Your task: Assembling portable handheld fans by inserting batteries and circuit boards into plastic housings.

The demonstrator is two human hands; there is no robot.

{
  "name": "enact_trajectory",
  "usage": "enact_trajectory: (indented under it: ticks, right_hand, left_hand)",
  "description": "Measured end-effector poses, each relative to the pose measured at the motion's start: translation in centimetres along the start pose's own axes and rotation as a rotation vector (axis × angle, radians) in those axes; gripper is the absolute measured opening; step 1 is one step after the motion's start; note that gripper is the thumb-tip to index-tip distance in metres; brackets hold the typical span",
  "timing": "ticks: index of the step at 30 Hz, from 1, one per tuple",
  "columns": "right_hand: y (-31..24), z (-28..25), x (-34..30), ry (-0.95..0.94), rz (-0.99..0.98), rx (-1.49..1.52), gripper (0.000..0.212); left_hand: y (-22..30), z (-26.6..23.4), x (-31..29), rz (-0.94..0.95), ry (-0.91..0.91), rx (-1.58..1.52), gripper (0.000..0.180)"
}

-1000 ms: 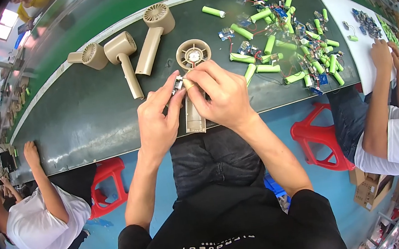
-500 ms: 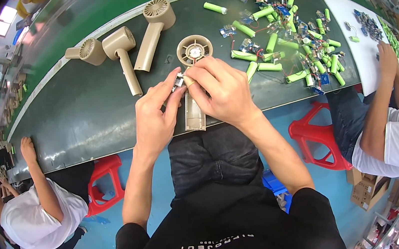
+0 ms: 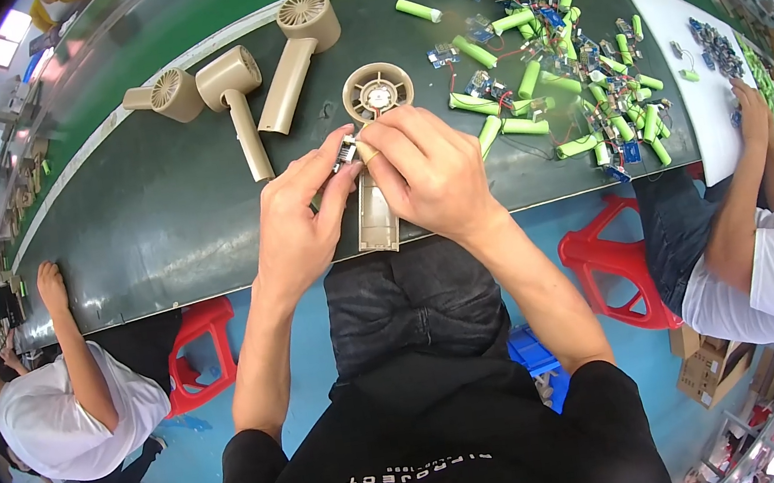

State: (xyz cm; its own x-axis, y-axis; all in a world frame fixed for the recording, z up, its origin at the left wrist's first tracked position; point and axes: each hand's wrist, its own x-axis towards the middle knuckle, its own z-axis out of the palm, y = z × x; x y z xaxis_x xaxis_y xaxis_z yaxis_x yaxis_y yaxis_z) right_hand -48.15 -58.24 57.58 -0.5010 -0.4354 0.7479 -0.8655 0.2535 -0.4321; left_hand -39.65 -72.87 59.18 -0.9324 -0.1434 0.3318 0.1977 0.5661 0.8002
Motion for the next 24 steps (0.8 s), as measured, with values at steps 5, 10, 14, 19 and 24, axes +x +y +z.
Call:
enact_trajectory:
  ticks: [5, 10, 14, 19, 24]
  right_hand:
    - [0.1, 0.0, -0.3, 0.004, -0.028, -0.039, 0.02]
    - [0.3, -0.2, -0.5, 0.006, -0.024, -0.022, 0.019]
    - [0.5, -0.3, -0.2, -0.004, -0.028, 0.024, 0.019]
    - [0.1, 0.1, 0.0, -0.021, 0.046, 0.065, 0.018]
    - [-0.2, -2.6, -0.5, 0.1, 0.245, 0.123, 0.019]
  left_hand:
    - [-0.3, 0.1, 0.1, 0.11, -0.01, 0.076, 0.031]
    - [0.6, -0.5, 0.8, 0.11, -0.068, 0.054, 0.029]
    - [0.7, -1.2, 1.2, 0.09, -0.142, 0.084, 0.028]
    - [1.1, 1.5, -0.4, -0.089, 0.023, 0.017, 0.034]
    - [3.4, -3.8, -2.7, -0.308, 0.05, -0.133, 0.026]
